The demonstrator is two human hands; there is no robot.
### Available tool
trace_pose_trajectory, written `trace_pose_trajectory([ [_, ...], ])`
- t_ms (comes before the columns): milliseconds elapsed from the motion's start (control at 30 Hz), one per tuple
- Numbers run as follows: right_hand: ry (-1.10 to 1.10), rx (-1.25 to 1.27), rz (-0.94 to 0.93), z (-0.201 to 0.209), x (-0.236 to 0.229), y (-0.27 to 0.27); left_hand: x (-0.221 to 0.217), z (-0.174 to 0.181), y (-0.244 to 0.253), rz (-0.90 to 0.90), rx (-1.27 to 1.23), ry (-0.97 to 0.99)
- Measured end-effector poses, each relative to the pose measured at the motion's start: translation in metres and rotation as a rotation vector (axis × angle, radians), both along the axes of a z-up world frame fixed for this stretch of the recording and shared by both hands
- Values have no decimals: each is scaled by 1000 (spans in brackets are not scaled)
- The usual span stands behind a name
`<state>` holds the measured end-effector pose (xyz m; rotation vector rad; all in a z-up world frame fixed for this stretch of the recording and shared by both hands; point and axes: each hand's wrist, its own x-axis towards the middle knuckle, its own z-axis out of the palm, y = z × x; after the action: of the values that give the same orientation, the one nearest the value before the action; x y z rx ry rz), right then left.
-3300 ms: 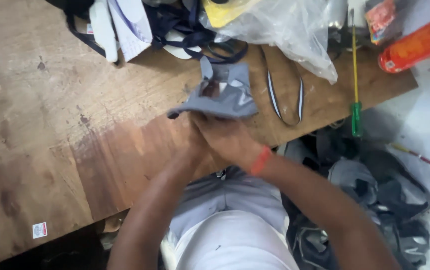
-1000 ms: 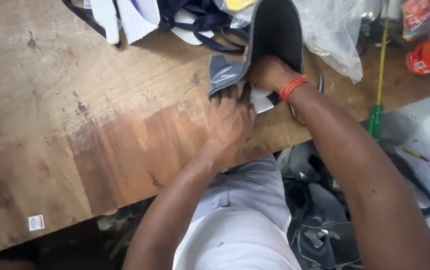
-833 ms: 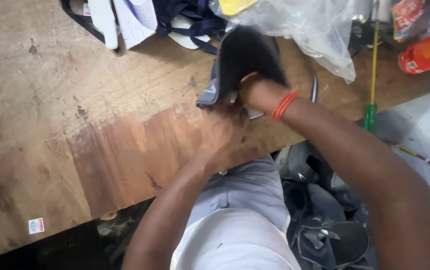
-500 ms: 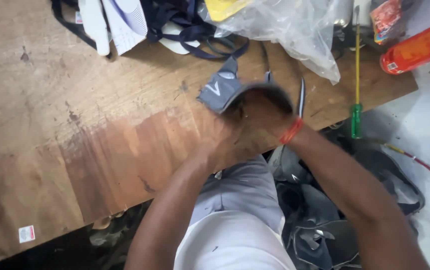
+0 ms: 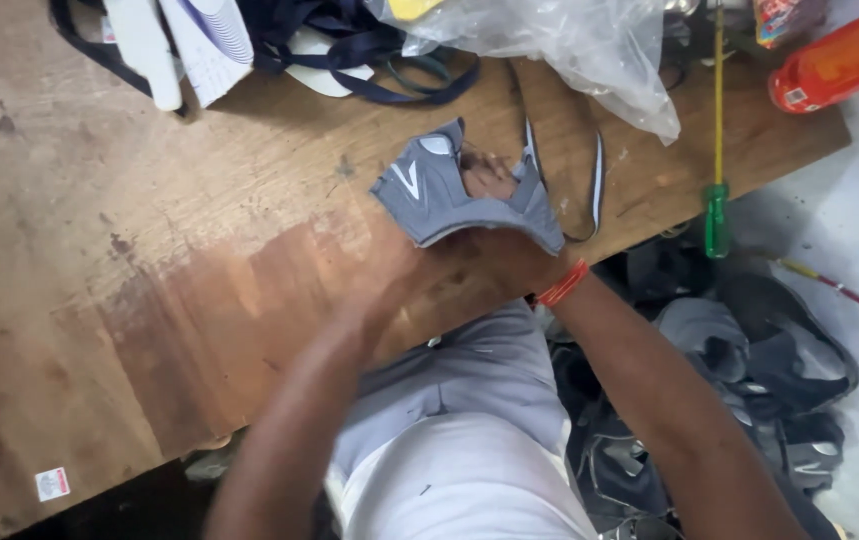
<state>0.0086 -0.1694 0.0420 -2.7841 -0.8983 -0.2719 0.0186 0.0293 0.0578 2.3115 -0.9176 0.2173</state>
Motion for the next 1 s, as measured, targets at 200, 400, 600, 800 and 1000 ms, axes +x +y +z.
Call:
trace_pose_trajectory([
  [200, 64, 248, 28, -19, 6, -13, -2, -26, -11, -60, -15, 2],
  [400, 545, 109, -208, -23, 11, -13, 4, -28, -22, 62, -104, 49],
  [600, 102, 278, -99, -60, -21, -18, 42, -67, -13, -59, 112, -17],
  [800, 266, -48, -191, -27, -23, -9, 71, -94, -2, 161, 245, 178],
  [1000, 144, 259, -72, -25, -16, -17, 53, -39, 3, 4, -2, 121],
])
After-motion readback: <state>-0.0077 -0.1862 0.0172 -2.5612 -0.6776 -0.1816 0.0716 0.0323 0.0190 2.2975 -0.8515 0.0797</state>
